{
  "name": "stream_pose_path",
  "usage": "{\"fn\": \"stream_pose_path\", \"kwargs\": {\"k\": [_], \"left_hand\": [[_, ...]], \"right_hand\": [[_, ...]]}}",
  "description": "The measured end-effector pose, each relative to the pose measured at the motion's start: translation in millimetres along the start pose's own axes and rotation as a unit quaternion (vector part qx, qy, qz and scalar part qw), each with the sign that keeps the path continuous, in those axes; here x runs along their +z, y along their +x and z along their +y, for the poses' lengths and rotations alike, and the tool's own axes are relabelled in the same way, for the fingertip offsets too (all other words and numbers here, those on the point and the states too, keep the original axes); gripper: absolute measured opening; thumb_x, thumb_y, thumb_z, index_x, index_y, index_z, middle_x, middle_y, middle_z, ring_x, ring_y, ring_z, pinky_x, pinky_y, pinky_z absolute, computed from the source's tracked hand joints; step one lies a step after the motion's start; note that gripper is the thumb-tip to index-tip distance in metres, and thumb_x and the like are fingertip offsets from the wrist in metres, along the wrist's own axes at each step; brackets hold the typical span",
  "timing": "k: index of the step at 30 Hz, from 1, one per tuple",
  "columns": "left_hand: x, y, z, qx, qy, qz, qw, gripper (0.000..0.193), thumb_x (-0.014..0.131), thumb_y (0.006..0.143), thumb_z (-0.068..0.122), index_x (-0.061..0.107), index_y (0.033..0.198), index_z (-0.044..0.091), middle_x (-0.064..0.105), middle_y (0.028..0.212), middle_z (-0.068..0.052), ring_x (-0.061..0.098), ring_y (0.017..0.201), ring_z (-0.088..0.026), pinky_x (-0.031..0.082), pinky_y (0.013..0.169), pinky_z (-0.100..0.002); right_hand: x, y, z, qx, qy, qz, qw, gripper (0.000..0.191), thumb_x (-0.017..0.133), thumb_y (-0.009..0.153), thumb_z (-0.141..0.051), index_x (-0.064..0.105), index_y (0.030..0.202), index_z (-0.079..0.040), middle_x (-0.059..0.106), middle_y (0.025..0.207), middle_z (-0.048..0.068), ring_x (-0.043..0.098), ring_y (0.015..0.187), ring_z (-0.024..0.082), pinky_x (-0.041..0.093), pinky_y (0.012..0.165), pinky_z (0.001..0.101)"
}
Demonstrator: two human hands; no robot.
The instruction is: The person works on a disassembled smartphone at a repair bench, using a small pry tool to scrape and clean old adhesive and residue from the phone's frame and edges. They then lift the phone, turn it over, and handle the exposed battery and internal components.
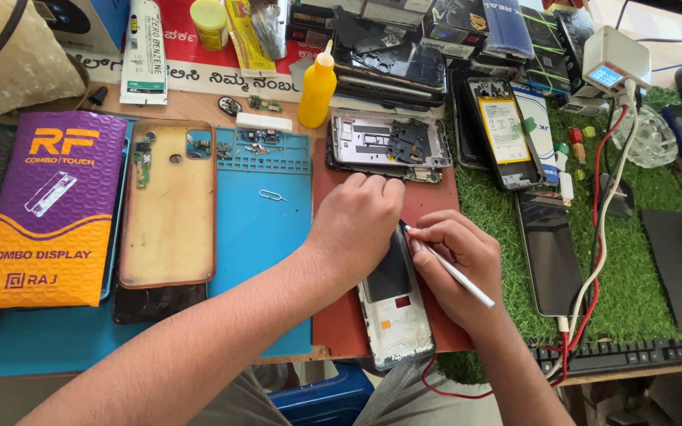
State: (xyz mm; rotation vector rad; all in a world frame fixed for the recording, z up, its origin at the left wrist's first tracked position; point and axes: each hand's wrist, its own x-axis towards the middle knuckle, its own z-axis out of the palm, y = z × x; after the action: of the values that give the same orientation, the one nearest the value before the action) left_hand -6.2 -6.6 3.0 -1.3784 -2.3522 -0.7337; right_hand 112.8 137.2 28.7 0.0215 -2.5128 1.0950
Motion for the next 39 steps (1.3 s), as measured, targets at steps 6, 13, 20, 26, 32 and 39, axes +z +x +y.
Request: {"fn": "stream_pose_path", "kwargs": {"k": [6, 13, 20, 26, 32, 39], "left_hand": [[0.4, 0.0, 0.8, -0.009, -0.003, 0.004, 1.000, 0.022, 0.070, 0.069, 0.006, 0.062, 0.089, 0.004, 0.067, 0.088, -0.010, 0.066, 0.088, -0.027, 0.053, 0.082, -0.035], [0.3, -0.5, 1.1, -0.013, -0.021, 0.010, 1.000, 0.024, 0.071, 0.068, 0.008, 0.061, 0.089, 0.003, 0.067, 0.088, -0.012, 0.066, 0.088, -0.029, 0.053, 0.081, -0.036], [1.6, 0.1, -0.1, -0.008, -0.017, 0.004, 1.000, 0.023, 0.070, 0.068, 0.007, 0.062, 0.089, 0.004, 0.067, 0.088, -0.011, 0.066, 0.089, -0.028, 0.053, 0.082, -0.036], [1.5, -0.9, 0.4, -0.007, -0.008, 0.006, 1.000, 0.021, 0.069, 0.070, 0.005, 0.062, 0.089, 0.004, 0.067, 0.089, -0.010, 0.066, 0.089, -0.028, 0.053, 0.082, -0.035], [0.8, -0.4, -0.1, -0.006, -0.006, 0.003, 1.000, 0.021, 0.069, 0.069, 0.005, 0.062, 0.088, 0.004, 0.066, 0.088, -0.010, 0.066, 0.088, -0.028, 0.053, 0.081, -0.035], [1.2, -1.0, 0.5, -0.009, -0.005, 0.006, 1.000, 0.021, 0.069, 0.069, 0.004, 0.062, 0.088, 0.004, 0.067, 0.087, -0.010, 0.066, 0.087, -0.028, 0.053, 0.081, -0.035]], "right_hand": [[0.1, 0.6, 0.5, -0.010, 0.016, 0.022, 1.000, 0.007, 0.068, 0.089, 0.002, 0.067, 0.096, 0.004, 0.071, 0.100, 0.011, 0.067, 0.082, 0.012, 0.053, 0.073, 0.0238], [-0.4, 0.4, -0.8, 0.001, 0.010, 0.009, 1.000, 0.008, 0.068, 0.087, 0.002, 0.068, 0.094, 0.005, 0.071, 0.099, 0.011, 0.066, 0.078, 0.011, 0.052, 0.070, 0.0237], [-1.8, 0.0, 2.8, 0.005, 0.009, -0.005, 1.000, 0.009, 0.069, 0.086, 0.001, 0.069, 0.094, 0.005, 0.072, 0.099, 0.010, 0.065, 0.076, 0.011, 0.051, 0.068, 0.0223], [-0.1, -3.2, 9.4, 0.015, 0.088, 0.031, 0.996, 0.007, 0.066, 0.093, 0.002, 0.067, 0.098, 0.006, 0.070, 0.102, 0.010, 0.063, 0.084, 0.009, 0.051, 0.073, 0.0217], [0.7, -7.3, 15.5, 0.036, 0.119, 0.045, 0.991, 0.006, 0.064, 0.094, 0.003, 0.066, 0.098, 0.007, 0.068, 0.103, 0.010, 0.060, 0.084, 0.008, 0.049, 0.073, 0.0208], [0.9, -8.1, 18.1, 0.045, 0.140, 0.030, 0.989, 0.007, 0.064, 0.094, 0.003, 0.066, 0.099, 0.007, 0.069, 0.103, 0.011, 0.064, 0.087, 0.009, 0.052, 0.076, 0.0215]]}}
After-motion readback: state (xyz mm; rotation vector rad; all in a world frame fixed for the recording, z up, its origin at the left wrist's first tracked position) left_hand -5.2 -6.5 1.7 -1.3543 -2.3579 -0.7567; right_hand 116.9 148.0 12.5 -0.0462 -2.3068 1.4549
